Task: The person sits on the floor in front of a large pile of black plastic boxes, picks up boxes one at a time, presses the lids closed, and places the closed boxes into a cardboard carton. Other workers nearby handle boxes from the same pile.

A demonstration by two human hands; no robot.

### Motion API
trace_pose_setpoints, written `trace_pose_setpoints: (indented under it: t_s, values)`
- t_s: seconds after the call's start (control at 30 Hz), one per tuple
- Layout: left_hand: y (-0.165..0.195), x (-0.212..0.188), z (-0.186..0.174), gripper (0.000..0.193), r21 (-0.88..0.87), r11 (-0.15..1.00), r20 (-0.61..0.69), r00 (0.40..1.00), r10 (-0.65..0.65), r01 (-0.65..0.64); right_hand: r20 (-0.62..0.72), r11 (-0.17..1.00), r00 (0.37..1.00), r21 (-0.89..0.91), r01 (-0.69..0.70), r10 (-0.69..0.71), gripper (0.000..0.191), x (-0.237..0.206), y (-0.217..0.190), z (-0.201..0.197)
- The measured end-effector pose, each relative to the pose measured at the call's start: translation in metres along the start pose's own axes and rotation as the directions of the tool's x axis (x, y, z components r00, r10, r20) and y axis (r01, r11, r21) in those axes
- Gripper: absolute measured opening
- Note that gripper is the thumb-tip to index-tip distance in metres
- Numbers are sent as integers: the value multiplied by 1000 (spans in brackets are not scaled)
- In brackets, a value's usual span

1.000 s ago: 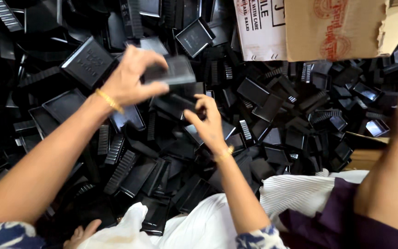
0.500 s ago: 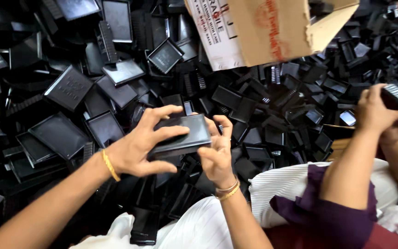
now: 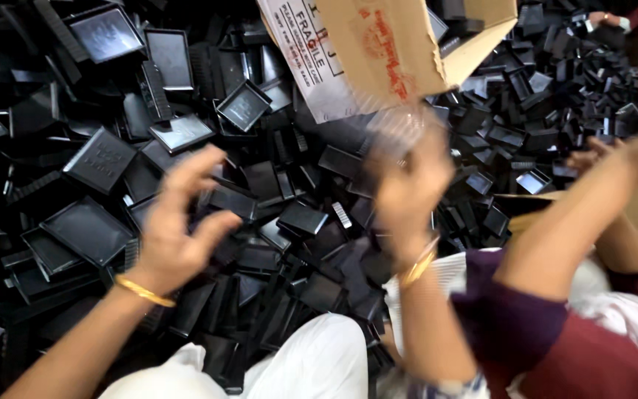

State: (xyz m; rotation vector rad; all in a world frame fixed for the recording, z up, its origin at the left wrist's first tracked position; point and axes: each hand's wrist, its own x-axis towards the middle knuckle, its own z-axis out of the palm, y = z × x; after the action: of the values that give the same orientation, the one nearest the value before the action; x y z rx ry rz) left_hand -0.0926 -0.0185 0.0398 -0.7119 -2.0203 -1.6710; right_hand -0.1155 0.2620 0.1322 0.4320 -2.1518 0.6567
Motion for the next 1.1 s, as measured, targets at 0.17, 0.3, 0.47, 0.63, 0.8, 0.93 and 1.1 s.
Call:
trace_pose_setpoints:
  t_s: [0.17,0.3,0.47,0.63,0.8,0.93,1.1]
  values:
    - [33,-3,-42,36,-128,991,-257,966,1,-35,46,996,997,-56,71,-68,93,76,32,-17]
    - [42,-19,-64,22,-49,998,-308,951,15,-32,302,994,948,-17,111,-101,57,-23,29,17]
    - [-27,-6,-74,17,237,962,-94,989,-114,134,687,985,706,-138,-106,172,84,-173,44,98]
    - [-133,42,-82,23,596,796,194,944,-268,104,807,886,396,-462,-41,439,70,-250,53,121]
    - [-200,58,-61,35,837,515,457,754,-472,-185,600,849,638,-500,-173,483,69,-263,60,132]
    - [-225,58,-12,57,862,500,349,806,-478,-76,615,804,659,-594,25,433,62,-251,79,146]
    - [-227,55,3,67,864,483,210,768,-605,144,739,825,477,-563,52,475,58,-229,101,151]
